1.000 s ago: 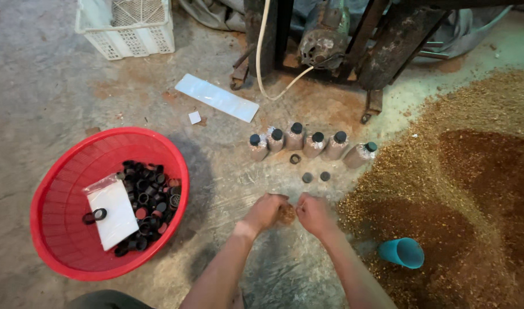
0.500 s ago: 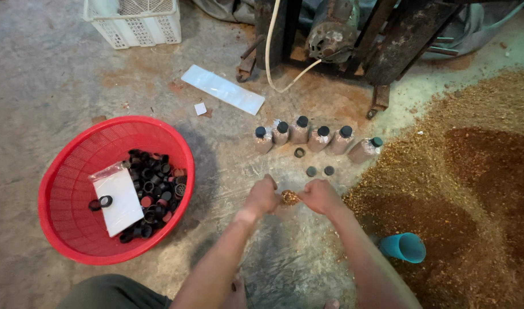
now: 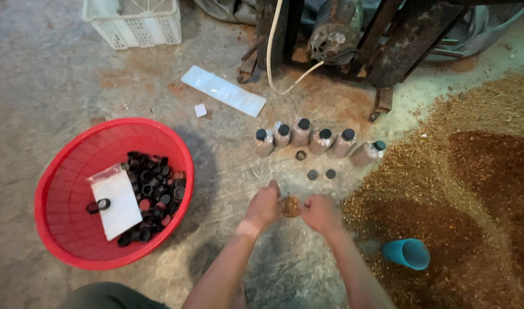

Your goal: The person scoops grains from a large pile on the floor using a blue cup and pours them into a clear plastic bag. They then seal the bag, pick up a black cap from a red basket, and screw it onto the bag's opening.

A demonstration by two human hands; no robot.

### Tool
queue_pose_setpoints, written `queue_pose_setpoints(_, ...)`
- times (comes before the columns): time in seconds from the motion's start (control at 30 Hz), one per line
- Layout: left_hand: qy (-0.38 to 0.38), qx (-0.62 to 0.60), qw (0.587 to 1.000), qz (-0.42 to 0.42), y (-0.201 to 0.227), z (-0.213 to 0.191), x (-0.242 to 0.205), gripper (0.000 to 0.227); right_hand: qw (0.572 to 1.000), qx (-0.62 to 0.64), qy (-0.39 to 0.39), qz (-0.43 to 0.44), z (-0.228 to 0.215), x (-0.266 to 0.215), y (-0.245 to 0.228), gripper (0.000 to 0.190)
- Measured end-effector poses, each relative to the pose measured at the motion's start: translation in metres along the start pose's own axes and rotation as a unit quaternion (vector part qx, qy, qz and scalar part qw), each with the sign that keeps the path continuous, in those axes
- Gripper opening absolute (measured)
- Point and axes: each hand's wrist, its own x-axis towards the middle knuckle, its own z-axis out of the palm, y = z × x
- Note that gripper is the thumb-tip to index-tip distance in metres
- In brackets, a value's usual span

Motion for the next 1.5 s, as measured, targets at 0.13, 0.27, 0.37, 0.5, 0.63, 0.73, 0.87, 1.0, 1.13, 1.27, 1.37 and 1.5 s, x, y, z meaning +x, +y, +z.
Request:
queue_pose_setpoints(0.13,0.015,-0.015,1.000,0.002,0.027,-0.025,-0.021,0.032,0.999,0.000,-0.039,-0.001,-0.035,-0.014,-0.014,0.044)
queue_pose_setpoints(0.27,0.003,0.015,1.000,0.003,-0.045,0.038,0.052,0.053,1.000,0.022,-0.003,-0.017,-0.030,-0.029,-0.024,0.041)
queue_pose_setpoints(0.37,0.000,0.018,1.000,-0.005,-0.024,0.019,0.035,0.053,1.000,-0.015,-0.014,0.000,-0.019,-0.007,-0.004,0.039)
queue_pose_setpoints(0.5,0.016,-0.002,1.000,-0.002,0.001,-0.008,-0.001,0.033,0.998,0.042,-0.028,0.021,-0.030,-0.017,0.000,0.036)
queue_pose_setpoints(0.63,-0.015,0.033,0.999,0.014,0.002,0.004,-0.009,0.051,0.991,0.121,-0.055,0.003,0.003,-0.010,0.027,0.028)
queue_pose_setpoints(0.73,0.029,-0.022,0.999,0.028,0.005,0.004,-0.014,0.026,0.997,0.065,-0.006,0.033,0.022,0.007,0.044,0.039)
queue_pose_setpoints(0.87,0.043,-0.053,0.997,0.038,-0.017,0.018,0.005,0.025,0.998,0.033,-0.013,0.043,0.009,-0.006,0.033,0.049)
queue_pose_setpoints(1.0,0.021,-0.187,0.978,0.084,-0.038,0.032,0.009,0.028,0.990,0.134,-0.042,0.026,0.023,-0.006,0.050,0.043)
queue_pose_setpoints(1.13,-0.065,-0.153,0.981,0.103,-0.007,-0.007,-0.042,0.103,0.954,0.295,-0.058,0.007,0.012,-0.034,0.046,0.044)
queue_pose_setpoints(1.27,-0.065,-0.029,0.987,0.145,-0.035,0.021,-0.013,0.088,0.939,0.334,-0.024,-0.072,0.068,-0.004,0.104,0.030)
queue_pose_setpoints(1.37,-0.033,-0.033,0.980,0.192,-0.040,0.030,-0.004,0.055,0.945,0.318,-0.069,-0.046,0.050,-0.023,0.072,0.096)
queue_pose_setpoints(1.5,0.022,-0.019,0.964,0.264,-0.040,0.027,0.005,0.019,0.926,0.341,-0.138,-0.081,0.055,-0.011,0.049,0.125)
